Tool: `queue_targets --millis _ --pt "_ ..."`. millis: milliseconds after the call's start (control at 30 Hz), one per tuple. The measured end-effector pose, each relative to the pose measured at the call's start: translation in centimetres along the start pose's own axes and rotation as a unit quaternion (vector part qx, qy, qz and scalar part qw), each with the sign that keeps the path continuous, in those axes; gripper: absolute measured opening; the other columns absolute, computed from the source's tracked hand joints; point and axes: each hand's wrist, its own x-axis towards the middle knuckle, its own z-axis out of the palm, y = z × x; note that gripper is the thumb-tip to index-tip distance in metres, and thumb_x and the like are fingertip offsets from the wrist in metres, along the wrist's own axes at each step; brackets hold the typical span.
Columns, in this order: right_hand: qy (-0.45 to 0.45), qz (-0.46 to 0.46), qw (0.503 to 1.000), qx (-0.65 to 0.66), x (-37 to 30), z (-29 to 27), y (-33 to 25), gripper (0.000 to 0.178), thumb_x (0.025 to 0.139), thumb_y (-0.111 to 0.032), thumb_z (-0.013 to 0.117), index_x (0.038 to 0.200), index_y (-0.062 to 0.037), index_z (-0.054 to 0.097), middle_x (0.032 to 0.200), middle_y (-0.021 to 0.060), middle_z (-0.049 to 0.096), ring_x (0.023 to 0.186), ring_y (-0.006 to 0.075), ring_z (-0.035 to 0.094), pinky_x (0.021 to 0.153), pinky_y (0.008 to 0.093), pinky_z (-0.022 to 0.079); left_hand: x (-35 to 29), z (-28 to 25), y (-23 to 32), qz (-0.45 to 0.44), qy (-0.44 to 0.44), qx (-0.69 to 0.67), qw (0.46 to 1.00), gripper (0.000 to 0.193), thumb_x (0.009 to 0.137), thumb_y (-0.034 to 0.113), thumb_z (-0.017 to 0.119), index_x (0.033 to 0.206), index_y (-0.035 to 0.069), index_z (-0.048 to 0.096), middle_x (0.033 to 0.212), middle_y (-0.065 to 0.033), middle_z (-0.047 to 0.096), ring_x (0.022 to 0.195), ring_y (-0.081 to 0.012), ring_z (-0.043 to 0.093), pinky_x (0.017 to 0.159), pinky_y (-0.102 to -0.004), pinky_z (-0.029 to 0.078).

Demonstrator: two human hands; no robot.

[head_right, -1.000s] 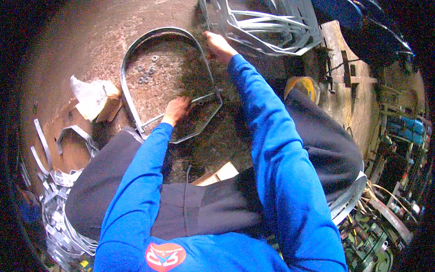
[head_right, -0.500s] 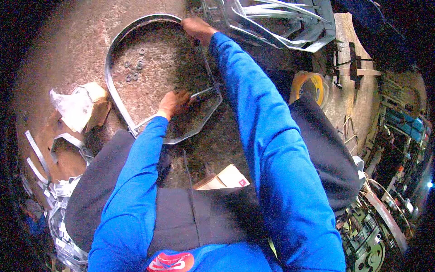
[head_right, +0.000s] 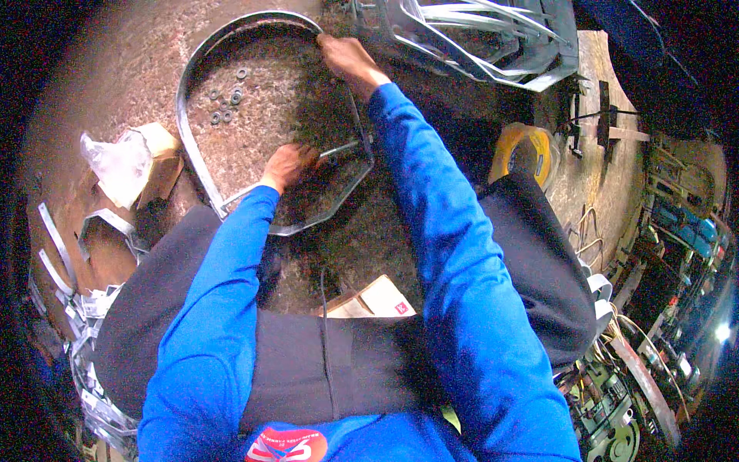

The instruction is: The person sits on the floor and assembles a metal frame by inserting a crossbar into a U-shaped frame and securing it with bolts and nuts. They use a wrench to tighten the fasteners and then stack the completed frame with others.

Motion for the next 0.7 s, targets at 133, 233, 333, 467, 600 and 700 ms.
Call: queue_targets --millis 133,233,333,467,600,700 --pt "0.055 0.222 0.963 0.139 -8.1 -2.1 -7.7 0.042 0.090 -0.033 0.048 0.067 0.0030 0.051 0.054 0.0006 0.042 0.054 0.0089 0.037 0.047 0.0281 0.032 -0.9 1.1 -0.3 -0.017 0.008 0.040 0.999 0.024 0.077 0.015 0.049 0.101 0.011 0.054 0.088 -0.0083 0.059 0.080 -0.0250 0.059 0.067 -0.0358 0.049" --pt "0.128 0.113 0.965 0.200 -14.7 -1.8 -8.2 0.049 0.090 -0.035 0.050 0.054 -0.0027 0.043 0.050 -0.0047 0.032 0.050 0.0066 0.029 0.044 0.0283 0.024 -0.2 1.8 -0.1 -0.002 0.102 0.048 0.994 0.021 0.083 0.031 0.050 0.084 0.010 0.056 0.073 -0.0097 0.060 0.067 -0.0264 0.060 0.057 -0.0365 0.049" --pt "0.115 0.124 0.965 0.201 -15.5 -2.2 -9.1 0.050 0.090 -0.036 0.051 0.051 -0.0066 0.040 0.050 -0.0081 0.030 0.049 0.0050 0.025 0.044 0.0284 0.020 0.2 1.1 0.3 0.000 0.136 0.046 0.990 0.033 0.086 0.039 0.050 0.073 0.009 0.056 0.067 -0.0115 0.060 0.061 -0.0280 0.061 0.053 -0.0382 0.048" --pt "0.098 0.148 0.965 0.194 -14.9 -3.6 -8.4 0.049 0.089 -0.036 0.052 0.050 -0.0067 0.045 0.049 -0.0073 0.034 0.047 0.0046 0.028 0.043 0.0268 0.022 0.0 0.3 0.7 -0.006 0.119 0.021 0.993 0.033 0.087 0.038 0.048 0.077 0.008 0.055 0.070 -0.0124 0.060 0.067 -0.0302 0.061 0.058 -0.0403 0.048" --pt "0.114 0.159 0.932 0.304 -14.9 -3.7 -8.4 0.047 0.089 -0.037 0.052 0.051 -0.0104 0.045 0.049 -0.0066 0.039 0.044 0.0041 0.031 0.041 0.0245 0.024 0.0 -0.4 0.6 -0.037 0.042 0.014 0.998 0.032 0.088 0.037 0.047 0.082 0.007 0.055 0.074 -0.0135 0.061 0.072 -0.0315 0.061 0.063 -0.0415 0.049" --pt "0.085 0.156 0.949 0.259 -14.0 -4.3 -9.6 0.047 0.089 -0.036 0.052 0.051 -0.0107 0.044 0.048 -0.0067 0.038 0.044 0.0040 0.031 0.041 0.0243 0.024 0.0 0.3 0.5 -0.022 0.070 0.001 0.997 0.032 0.088 0.037 0.047 0.083 0.007 0.056 0.075 -0.0139 0.061 0.073 -0.0315 0.061 0.064 -0.0417 0.049"
